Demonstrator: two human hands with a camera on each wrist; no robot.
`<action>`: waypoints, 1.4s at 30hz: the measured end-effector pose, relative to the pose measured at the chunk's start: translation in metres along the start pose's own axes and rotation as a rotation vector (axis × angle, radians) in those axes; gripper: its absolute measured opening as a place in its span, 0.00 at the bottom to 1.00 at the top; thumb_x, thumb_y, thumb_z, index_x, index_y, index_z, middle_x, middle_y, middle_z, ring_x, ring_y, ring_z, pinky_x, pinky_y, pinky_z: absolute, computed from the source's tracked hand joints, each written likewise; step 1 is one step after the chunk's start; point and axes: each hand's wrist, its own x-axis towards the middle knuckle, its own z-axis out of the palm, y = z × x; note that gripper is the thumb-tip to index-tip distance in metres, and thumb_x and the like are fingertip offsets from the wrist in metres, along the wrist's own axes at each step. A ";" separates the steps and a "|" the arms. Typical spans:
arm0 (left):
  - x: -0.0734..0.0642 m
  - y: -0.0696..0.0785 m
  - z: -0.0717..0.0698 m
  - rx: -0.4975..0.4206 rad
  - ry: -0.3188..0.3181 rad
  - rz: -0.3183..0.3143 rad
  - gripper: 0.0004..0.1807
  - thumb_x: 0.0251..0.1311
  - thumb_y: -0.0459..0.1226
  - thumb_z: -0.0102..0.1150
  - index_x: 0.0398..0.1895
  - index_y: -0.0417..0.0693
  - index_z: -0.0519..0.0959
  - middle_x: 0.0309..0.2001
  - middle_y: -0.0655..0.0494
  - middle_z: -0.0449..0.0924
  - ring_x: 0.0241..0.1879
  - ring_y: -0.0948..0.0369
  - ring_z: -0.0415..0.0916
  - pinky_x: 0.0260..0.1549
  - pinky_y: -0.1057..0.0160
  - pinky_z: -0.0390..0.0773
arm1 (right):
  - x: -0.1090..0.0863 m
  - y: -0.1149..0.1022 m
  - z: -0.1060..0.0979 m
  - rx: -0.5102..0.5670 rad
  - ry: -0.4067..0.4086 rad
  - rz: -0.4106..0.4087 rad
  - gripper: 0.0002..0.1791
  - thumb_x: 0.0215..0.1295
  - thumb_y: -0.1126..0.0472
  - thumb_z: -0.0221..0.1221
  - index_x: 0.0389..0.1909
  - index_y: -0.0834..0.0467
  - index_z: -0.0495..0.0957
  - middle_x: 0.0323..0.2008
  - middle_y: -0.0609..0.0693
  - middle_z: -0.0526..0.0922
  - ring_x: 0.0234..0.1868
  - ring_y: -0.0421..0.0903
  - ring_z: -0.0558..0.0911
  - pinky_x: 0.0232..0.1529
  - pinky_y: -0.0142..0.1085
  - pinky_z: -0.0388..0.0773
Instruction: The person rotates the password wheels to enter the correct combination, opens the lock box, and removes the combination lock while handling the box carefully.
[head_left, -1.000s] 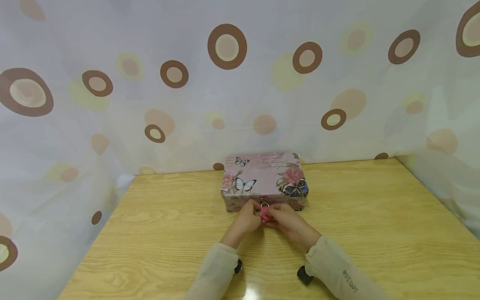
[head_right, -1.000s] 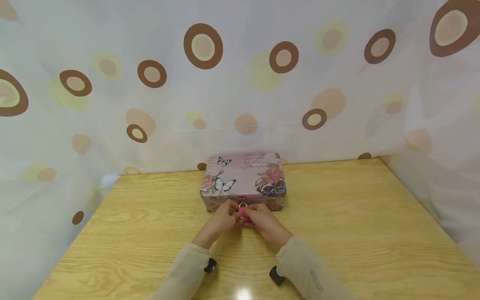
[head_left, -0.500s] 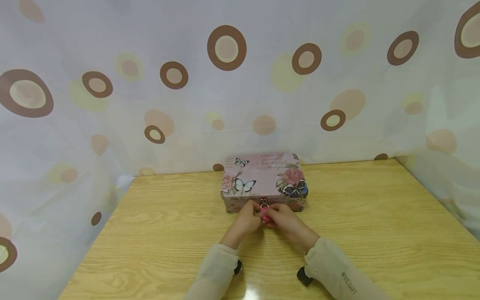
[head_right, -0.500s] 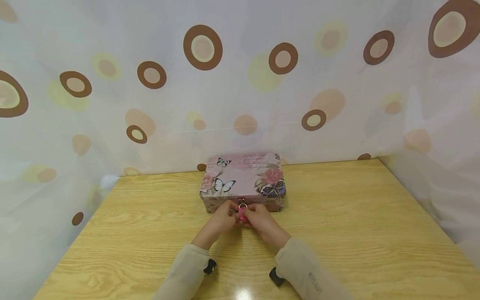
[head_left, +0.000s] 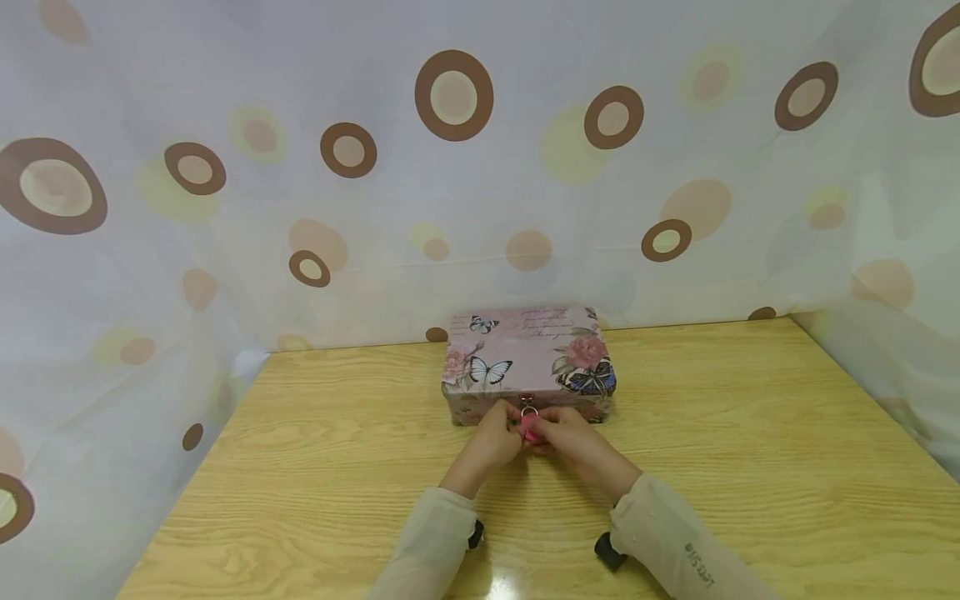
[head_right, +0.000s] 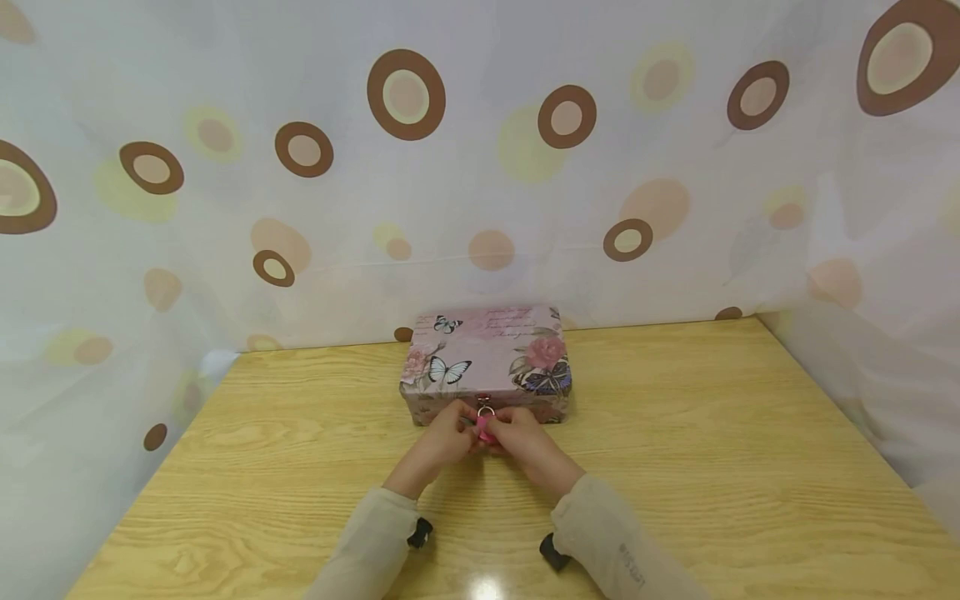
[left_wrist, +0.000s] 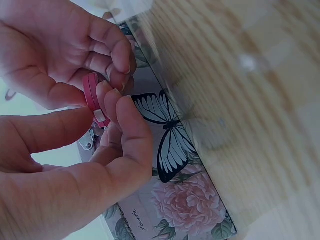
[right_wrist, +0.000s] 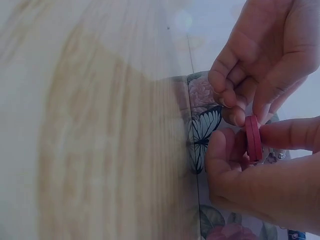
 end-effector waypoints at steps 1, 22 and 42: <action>0.000 0.000 0.000 0.000 0.000 -0.002 0.07 0.62 0.24 0.52 0.39 0.29 0.66 0.25 0.53 0.65 0.25 0.62 0.64 0.24 0.70 0.64 | 0.000 0.000 0.000 -0.001 -0.003 0.002 0.14 0.69 0.71 0.45 0.47 0.81 0.68 0.33 0.54 0.78 0.32 0.40 0.78 0.37 0.33 0.79; 0.000 0.000 -0.002 0.012 -0.018 0.004 0.07 0.59 0.21 0.48 0.40 0.29 0.66 0.28 0.50 0.65 0.28 0.59 0.64 0.26 0.67 0.64 | 0.006 -0.001 -0.008 0.069 -0.029 0.033 0.15 0.68 0.68 0.47 0.43 0.79 0.72 0.26 0.48 0.80 0.29 0.39 0.80 0.38 0.34 0.79; 0.002 0.000 0.000 0.011 -0.010 -0.003 0.05 0.62 0.22 0.48 0.39 0.30 0.67 0.33 0.43 0.70 0.30 0.58 0.67 0.27 0.68 0.67 | 0.001 -0.004 -0.010 0.017 -0.093 0.028 0.18 0.68 0.71 0.45 0.51 0.85 0.66 0.34 0.52 0.80 0.33 0.40 0.79 0.40 0.34 0.78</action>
